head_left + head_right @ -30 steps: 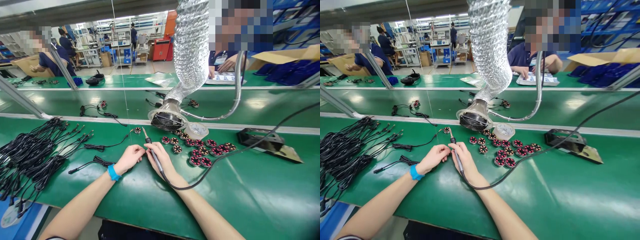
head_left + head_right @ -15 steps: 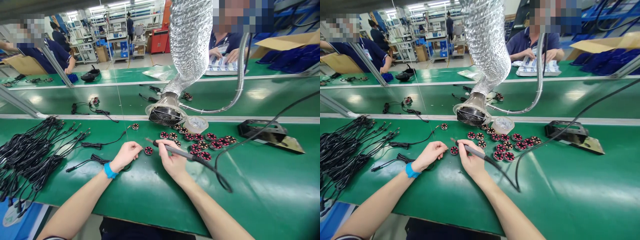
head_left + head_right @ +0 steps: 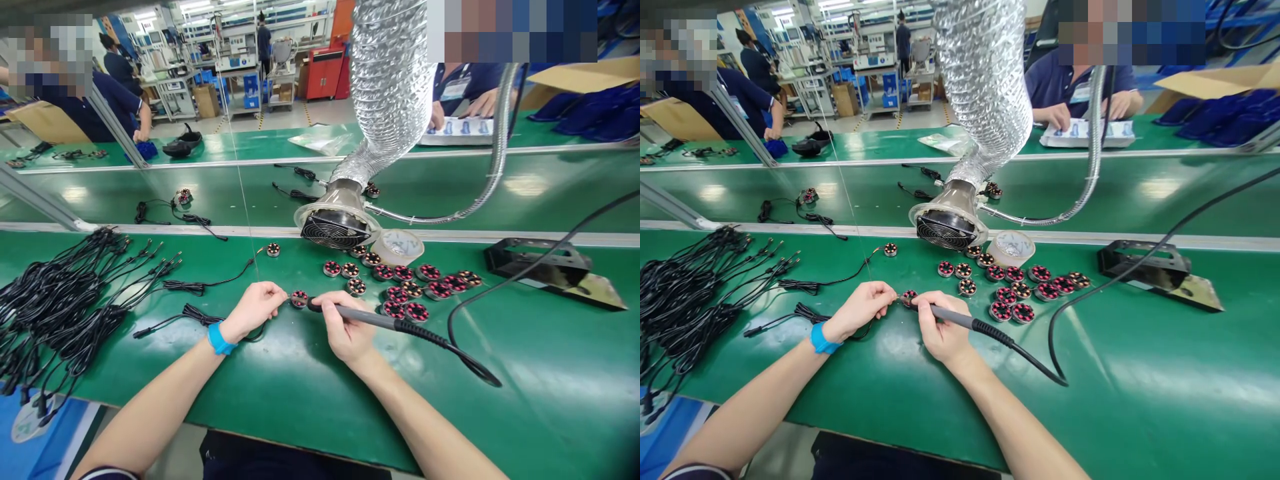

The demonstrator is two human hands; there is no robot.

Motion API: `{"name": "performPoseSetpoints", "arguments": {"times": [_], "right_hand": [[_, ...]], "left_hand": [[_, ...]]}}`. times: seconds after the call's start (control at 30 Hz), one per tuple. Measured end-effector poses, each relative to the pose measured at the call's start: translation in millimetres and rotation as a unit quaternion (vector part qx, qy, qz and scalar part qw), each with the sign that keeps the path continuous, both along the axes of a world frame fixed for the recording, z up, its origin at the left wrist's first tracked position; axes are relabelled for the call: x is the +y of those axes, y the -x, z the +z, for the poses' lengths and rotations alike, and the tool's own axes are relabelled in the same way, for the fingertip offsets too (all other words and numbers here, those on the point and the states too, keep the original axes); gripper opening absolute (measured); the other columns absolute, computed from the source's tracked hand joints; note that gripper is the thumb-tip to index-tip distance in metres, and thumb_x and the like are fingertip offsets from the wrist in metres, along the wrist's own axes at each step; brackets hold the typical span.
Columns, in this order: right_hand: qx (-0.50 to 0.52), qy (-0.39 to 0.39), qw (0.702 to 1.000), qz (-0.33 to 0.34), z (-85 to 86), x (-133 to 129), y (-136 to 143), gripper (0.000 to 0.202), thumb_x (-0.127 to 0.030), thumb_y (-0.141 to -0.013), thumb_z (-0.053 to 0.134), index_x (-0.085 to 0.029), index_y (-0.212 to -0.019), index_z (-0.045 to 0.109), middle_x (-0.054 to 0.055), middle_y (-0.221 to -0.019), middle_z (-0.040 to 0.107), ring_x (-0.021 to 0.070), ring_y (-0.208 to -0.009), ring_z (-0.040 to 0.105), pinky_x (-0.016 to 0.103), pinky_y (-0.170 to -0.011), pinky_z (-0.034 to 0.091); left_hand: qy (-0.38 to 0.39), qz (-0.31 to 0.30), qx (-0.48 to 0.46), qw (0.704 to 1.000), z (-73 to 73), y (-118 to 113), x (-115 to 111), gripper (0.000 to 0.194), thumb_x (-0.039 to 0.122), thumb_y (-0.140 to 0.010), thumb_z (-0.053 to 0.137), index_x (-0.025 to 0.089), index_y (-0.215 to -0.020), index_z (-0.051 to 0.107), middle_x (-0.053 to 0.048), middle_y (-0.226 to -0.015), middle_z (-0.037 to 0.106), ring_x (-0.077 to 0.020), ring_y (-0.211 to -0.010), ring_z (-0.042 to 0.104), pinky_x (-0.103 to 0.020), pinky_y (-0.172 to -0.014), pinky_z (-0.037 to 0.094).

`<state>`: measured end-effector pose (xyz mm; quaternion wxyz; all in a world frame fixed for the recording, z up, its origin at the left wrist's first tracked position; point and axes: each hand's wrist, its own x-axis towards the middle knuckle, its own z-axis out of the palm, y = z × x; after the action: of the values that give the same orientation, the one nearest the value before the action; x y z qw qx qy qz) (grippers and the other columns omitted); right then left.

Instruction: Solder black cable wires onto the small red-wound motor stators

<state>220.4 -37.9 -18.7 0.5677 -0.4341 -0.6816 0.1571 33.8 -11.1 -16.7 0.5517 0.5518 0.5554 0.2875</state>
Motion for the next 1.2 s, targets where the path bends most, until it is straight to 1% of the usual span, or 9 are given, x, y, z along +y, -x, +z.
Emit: {"name": "performPoseSetpoints", "arguments": {"times": [0.13, 0.33, 0.47, 0.73, 0.87, 1.03, 1.1, 1.2], "right_hand": [[-0.003, -0.008, 1.0, 0.006, -0.2, 0.0, 0.6, 0.024, -0.024, -0.091, 0.05, -0.023, -0.074, 0.067, 0.001, -0.066, 0.072, 0.017, -0.056, 0.067, 0.029, -0.056, 0.053], [0.001, -0.009, 1.0, 0.002, -1.2, 1.2, 0.9, 0.024, -0.023, -0.091, 0.05, -0.021, -0.074, 0.067, 0.001, -0.066, 0.072, 0.0163, -0.054, 0.066, 0.028, -0.054, 0.053], [0.03, -0.022, 0.999, 0.006, -2.7, 1.8, 0.9, 0.022, -0.021, -0.091, 0.052, -0.02, -0.075, 0.067, 0.001, -0.066, 0.071, 0.0151, -0.054, 0.065, 0.027, -0.053, 0.052], [0.078, -0.01, 0.997, -0.003, -6.4, 2.4, -0.1, 0.021, -0.02, -0.092, 0.052, -0.019, -0.078, 0.067, 0.001, -0.065, 0.068, 0.0156, -0.056, 0.065, 0.027, -0.054, 0.052], [0.072, -0.002, 0.997, -0.011, -7.1, 2.5, -0.2, 0.022, -0.023, -0.091, 0.052, -0.019, -0.076, 0.068, 0.001, -0.062, 0.065, 0.0158, -0.055, 0.064, 0.028, -0.055, 0.052], [0.068, 0.014, 0.997, -0.017, -11.8, 1.9, -1.0, 0.023, -0.026, -0.093, 0.051, -0.019, -0.078, 0.067, 0.002, -0.065, 0.067, 0.017, -0.059, 0.066, 0.029, -0.056, 0.054], [0.061, 0.026, 0.998, -0.023, -11.7, 1.8, -0.3, 0.023, -0.027, -0.095, 0.05, -0.019, -0.082, 0.068, 0.003, -0.067, 0.067, 0.0173, -0.062, 0.067, 0.029, -0.058, 0.055], [0.022, 0.039, 0.999, -0.025, -7.1, 2.7, 2.5, 0.02, -0.027, -0.096, 0.051, -0.02, -0.092, 0.069, 0.002, -0.07, 0.067, 0.0161, -0.063, 0.067, 0.028, -0.063, 0.056]], "left_hand": [[0.002, -0.002, -0.006, 1.0, -0.4, 0.0, 0.2, 0.029, 0.043, -0.079, 0.06, 0.015, -0.077, 0.06, 0.004, -0.055, 0.05, -0.0093, -0.05, 0.045, -0.02, -0.048, 0.035], [0.005, 0.001, -0.001, 1.0, 1.6, -0.3, 0.1, 0.026, 0.04, -0.079, 0.058, 0.015, -0.078, 0.06, 0.004, -0.055, 0.05, -0.0091, -0.051, 0.045, -0.02, -0.048, 0.035], [0.004, 0.0, 0.006, 1.0, 2.4, -0.1, 0.0, 0.026, 0.04, -0.079, 0.058, 0.015, -0.077, 0.06, 0.004, -0.054, 0.05, -0.009, -0.05, 0.045, -0.02, -0.048, 0.034], [0.006, -0.001, 0.006, 1.0, 0.6, 0.1, 0.4, 0.025, 0.04, -0.08, 0.058, 0.015, -0.078, 0.06, 0.004, -0.055, 0.05, -0.0088, -0.051, 0.045, -0.02, -0.048, 0.035], [0.005, -0.004, 0.007, 1.0, -0.9, 0.4, 1.0, 0.026, 0.041, -0.08, 0.058, 0.015, -0.078, 0.06, 0.004, -0.055, 0.05, -0.009, -0.051, 0.046, -0.02, -0.049, 0.036], [0.006, -0.008, 0.015, 1.0, -1.9, 0.7, 1.2, 0.026, 0.041, -0.081, 0.058, 0.015, -0.078, 0.061, 0.004, -0.055, 0.05, -0.0092, -0.051, 0.046, -0.02, -0.049, 0.036], [0.008, -0.008, 0.018, 1.0, -1.1, 0.5, 1.1, 0.026, 0.041, -0.081, 0.058, 0.016, -0.078, 0.06, 0.004, -0.055, 0.05, -0.0093, -0.051, 0.046, -0.02, -0.049, 0.036], [0.008, -0.006, 0.017, 1.0, 1.5, -0.5, 1.1, 0.027, 0.042, -0.082, 0.057, 0.016, -0.076, 0.059, 0.004, -0.054, 0.05, -0.0093, -0.05, 0.045, -0.02, -0.048, 0.035]]}}
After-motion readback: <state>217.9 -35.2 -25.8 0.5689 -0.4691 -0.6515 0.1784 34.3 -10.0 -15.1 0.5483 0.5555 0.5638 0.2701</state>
